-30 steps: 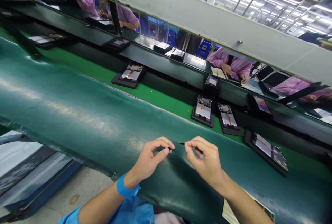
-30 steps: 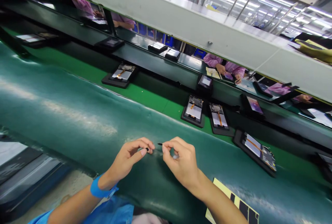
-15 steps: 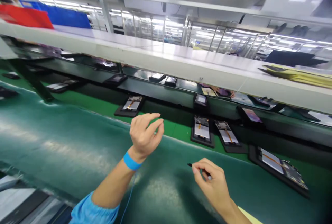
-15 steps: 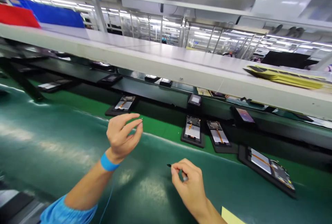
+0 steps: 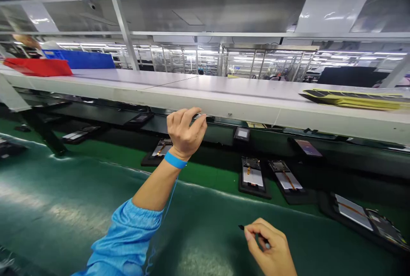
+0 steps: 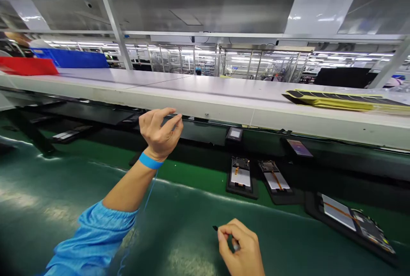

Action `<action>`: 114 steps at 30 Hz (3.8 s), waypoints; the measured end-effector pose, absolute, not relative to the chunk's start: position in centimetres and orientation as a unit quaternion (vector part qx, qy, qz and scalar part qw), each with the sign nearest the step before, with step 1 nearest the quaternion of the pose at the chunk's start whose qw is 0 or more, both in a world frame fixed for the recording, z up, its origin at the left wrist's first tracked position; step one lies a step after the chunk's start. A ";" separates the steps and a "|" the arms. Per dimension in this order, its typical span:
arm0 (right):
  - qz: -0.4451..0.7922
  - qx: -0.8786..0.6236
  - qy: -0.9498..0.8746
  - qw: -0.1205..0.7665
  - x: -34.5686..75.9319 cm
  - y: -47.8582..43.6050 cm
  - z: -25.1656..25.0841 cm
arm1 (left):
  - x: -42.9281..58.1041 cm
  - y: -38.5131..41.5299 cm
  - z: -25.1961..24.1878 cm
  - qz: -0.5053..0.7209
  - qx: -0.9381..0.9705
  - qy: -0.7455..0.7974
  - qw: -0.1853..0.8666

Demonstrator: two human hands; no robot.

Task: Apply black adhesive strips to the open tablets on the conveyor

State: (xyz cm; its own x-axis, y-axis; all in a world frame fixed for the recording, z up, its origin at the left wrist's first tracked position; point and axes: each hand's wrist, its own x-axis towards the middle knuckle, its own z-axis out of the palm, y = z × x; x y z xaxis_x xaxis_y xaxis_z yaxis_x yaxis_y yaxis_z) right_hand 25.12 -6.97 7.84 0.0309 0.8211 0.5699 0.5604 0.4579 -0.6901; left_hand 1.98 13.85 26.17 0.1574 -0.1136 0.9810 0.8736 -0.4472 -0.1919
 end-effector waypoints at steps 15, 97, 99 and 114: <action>0.131 -0.496 -0.708 0.486 25.7 -6.6 8.2 | 2.7 15.4 25.5 -0.531 -0.659 -0.337 0.412; 0.016 -0.511 -0.575 0.639 25.6 -7.1 13.0 | 6.4 -2.7 13.9 -0.507 -0.723 -0.371 -0.287; 0.040 -0.518 -0.556 0.649 26.0 -7.0 13.4 | 6.0 -2.4 13.9 -0.498 -0.698 -0.379 -0.349; -0.236 -0.422 -0.662 0.573 28.7 -3.8 16.9 | 3.5 0.4 15.1 -0.579 -0.668 -0.371 -0.284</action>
